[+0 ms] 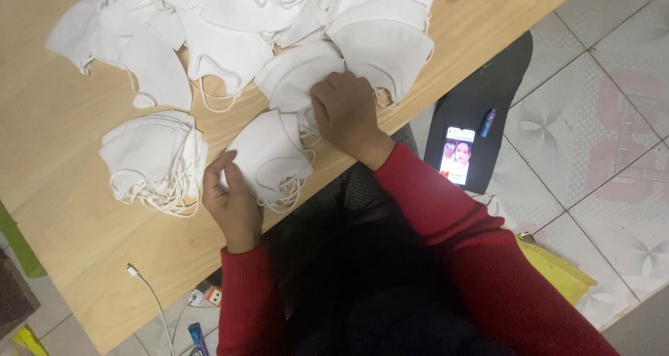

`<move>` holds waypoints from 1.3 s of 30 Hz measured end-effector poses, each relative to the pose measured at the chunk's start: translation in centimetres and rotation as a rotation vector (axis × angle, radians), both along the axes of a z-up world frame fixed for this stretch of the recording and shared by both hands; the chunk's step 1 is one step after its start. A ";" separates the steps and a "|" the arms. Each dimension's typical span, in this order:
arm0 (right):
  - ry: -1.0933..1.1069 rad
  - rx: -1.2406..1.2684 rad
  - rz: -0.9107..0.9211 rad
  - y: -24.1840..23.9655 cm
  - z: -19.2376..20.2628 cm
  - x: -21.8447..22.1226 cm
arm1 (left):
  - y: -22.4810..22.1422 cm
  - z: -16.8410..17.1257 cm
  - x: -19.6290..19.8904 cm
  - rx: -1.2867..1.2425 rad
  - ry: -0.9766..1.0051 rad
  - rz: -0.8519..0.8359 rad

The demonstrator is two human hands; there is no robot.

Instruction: Sorting and stacking white face masks from a large pile into neat stacks on a wooden table.

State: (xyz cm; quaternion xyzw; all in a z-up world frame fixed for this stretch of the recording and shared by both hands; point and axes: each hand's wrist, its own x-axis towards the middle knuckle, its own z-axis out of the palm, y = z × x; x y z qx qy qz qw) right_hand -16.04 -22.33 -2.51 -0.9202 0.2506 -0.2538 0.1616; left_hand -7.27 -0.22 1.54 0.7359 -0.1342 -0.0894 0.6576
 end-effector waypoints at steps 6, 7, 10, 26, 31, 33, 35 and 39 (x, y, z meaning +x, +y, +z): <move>-0.204 0.098 0.042 1.1 7.1 -1.7 | -0.2 -1.1 0.3 -0.067 0.028 0.040; -0.209 0.096 0.057 1.7 6.7 -1.8 | -0.1 -1.2 0.3 -0.071 0.022 0.053; -0.320 0.142 0.092 3.5 6.1 -1.8 | -0.2 -1.5 0.4 -0.091 0.039 0.085; -0.237 -0.008 0.318 3.4 -0.7 0.3 | 0.4 -2.7 1.4 -0.014 -0.010 0.020; 0.131 -0.014 0.135 1.7 4.2 -0.6 | -0.2 0.5 0.8 -0.012 -0.064 0.041; 0.098 -0.018 0.104 1.4 3.2 -0.5 | -0.3 1.7 0.7 -0.036 -0.072 0.017; 0.044 -0.029 0.112 0.9 2.4 -0.5 | 0.1 0.3 0.8 -0.028 -0.070 0.007; -0.144 0.088 0.079 0.6 4.2 -0.9 | 0.3 -0.9 1.2 -0.015 -0.041 -0.016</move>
